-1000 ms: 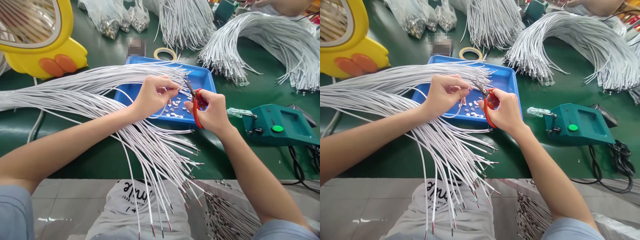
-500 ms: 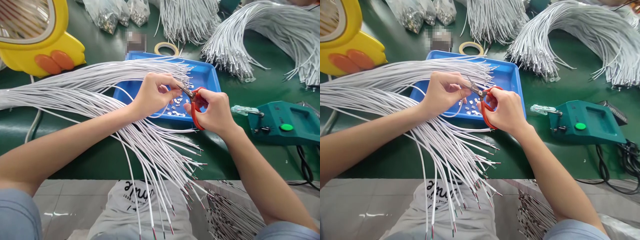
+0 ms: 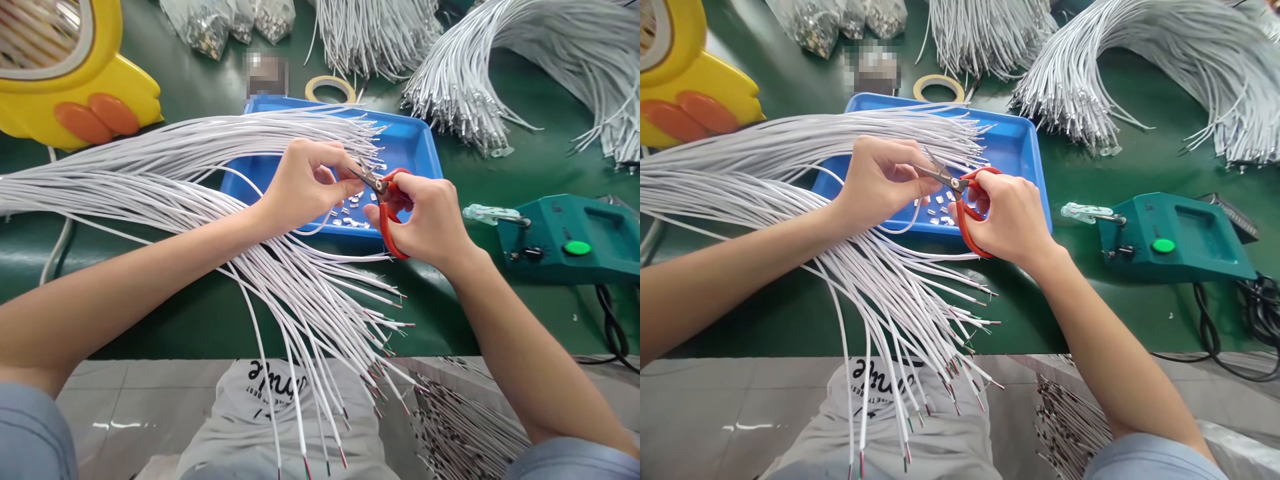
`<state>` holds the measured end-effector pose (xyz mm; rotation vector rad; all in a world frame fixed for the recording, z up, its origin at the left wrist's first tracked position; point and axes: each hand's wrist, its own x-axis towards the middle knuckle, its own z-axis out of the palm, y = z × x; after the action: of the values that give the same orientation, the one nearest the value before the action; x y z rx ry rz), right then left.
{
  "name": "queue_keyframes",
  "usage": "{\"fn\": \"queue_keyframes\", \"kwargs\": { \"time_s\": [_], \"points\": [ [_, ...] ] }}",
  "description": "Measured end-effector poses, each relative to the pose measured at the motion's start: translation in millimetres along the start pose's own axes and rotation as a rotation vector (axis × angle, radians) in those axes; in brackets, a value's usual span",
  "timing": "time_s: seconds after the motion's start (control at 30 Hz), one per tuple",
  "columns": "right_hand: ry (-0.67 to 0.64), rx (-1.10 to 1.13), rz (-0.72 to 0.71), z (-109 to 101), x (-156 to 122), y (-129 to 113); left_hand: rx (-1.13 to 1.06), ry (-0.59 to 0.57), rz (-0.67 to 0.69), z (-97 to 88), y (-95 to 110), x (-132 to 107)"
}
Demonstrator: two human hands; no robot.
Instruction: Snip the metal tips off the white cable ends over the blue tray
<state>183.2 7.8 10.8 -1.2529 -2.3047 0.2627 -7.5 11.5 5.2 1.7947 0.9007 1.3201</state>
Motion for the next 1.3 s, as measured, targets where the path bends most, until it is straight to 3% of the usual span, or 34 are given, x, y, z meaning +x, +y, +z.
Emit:
{"fn": "queue_keyframes", "kwargs": {
  "time_s": [0.27, 0.43, 0.6, 0.73, 0.9, 1.3],
  "points": [
    [-0.091, 0.097, 0.082, -0.9, 2.3, 2.5, -0.059, 0.027, -0.004, -0.4, -1.5, 2.1],
    [0.064, 0.235, 0.202, -1.2, 8.6, 11.9, -0.166, 0.158, -0.073, -1.5, -0.3, 4.6],
    [0.26, 0.536, 0.155, -3.9, 4.4, 0.1, -0.169, -0.021, -0.109, 1.0, 7.8, -0.9],
    [0.234, 0.658, 0.088, -3.4, -2.2, -11.4, -0.164, -0.123, -0.126, 2.9, 9.6, -3.9],
    [0.169, 0.656, 0.113, -3.8, -4.4, -18.9, -0.125, -0.174, -0.118, 3.4, 7.7, -3.8],
    [0.186, 0.637, 0.036, -4.5, -4.9, -19.6, -0.129, -0.255, -0.141, 2.3, 6.1, -4.8]
  ]
}}
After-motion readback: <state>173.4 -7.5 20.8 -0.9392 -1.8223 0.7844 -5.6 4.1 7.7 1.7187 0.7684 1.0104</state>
